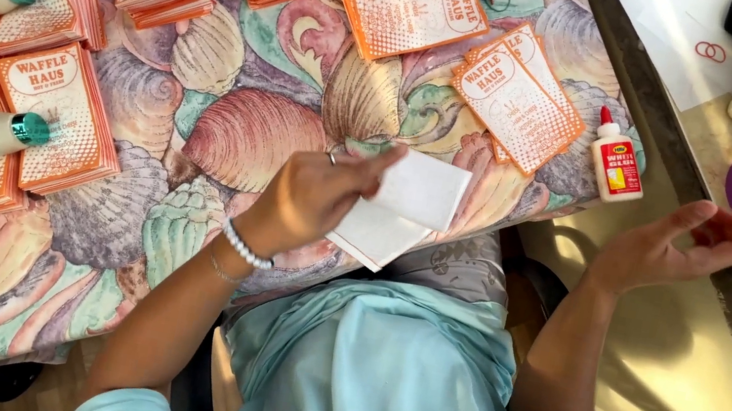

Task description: Applying glue to paper bags and folding them to assemble the product.

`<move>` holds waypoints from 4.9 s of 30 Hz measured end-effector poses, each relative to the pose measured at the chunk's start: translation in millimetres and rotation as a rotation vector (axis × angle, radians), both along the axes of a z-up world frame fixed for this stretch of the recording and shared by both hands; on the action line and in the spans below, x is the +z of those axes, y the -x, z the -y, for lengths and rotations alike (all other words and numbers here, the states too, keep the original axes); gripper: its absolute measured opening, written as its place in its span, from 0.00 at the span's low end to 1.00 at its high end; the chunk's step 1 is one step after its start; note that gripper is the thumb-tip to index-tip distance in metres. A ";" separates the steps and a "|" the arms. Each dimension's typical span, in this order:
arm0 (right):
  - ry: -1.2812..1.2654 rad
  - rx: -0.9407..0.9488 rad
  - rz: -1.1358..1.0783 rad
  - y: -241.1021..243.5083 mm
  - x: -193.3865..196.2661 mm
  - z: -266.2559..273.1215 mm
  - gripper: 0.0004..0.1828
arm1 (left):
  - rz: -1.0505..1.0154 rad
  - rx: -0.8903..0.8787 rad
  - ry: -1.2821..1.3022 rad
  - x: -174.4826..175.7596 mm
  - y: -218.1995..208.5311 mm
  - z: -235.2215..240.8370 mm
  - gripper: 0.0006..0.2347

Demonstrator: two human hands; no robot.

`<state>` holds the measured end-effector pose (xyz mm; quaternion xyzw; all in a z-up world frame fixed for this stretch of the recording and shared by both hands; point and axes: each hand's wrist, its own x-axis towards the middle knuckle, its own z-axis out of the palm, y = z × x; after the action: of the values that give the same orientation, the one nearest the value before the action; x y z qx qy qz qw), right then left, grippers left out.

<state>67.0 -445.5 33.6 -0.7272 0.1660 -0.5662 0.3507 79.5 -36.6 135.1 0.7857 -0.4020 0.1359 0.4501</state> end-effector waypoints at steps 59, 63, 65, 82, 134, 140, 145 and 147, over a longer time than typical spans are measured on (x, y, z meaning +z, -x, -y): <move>1.032 1.420 -0.564 29.9 169.1 -172.9 0.25 | 0.102 0.306 -0.597 25.8 82.5 19.0 0.06; 0.361 1.224 -0.247 37.1 146.0 -145.4 0.43 | -0.234 0.338 0.079 26.9 77.8 24.0 0.04; 0.006 1.214 -0.077 34.6 128.1 -139.4 0.54 | -0.329 0.367 0.308 17.3 76.5 29.8 0.05; -0.422 1.069 -0.114 46.3 105.3 -168.5 0.49 | -0.536 0.294 0.671 23.5 56.4 44.9 0.08; -0.236 1.290 -0.072 29.2 106.2 -164.2 0.44 | -0.325 0.301 0.489 12.5 51.1 37.0 0.01; 0.783 0.971 -0.186 34.5 138.7 -172.3 0.13 | -0.163 0.308 0.438 3.7 51.9 44.1 0.01; 0.709 1.027 -0.161 30.7 134.7 -176.3 0.04 | -0.158 0.315 0.421 -2.7 49.9 41.8 0.01; 0.698 1.037 -0.167 31.6 136.1 -179.4 0.05 | -0.160 0.307 0.421 -0.5 49.8 40.8 0.01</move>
<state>35.4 -266.2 169.7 -0.8266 -0.3757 -0.2847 0.3076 29.7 -77.4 134.6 0.7348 -0.2042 0.2205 0.6081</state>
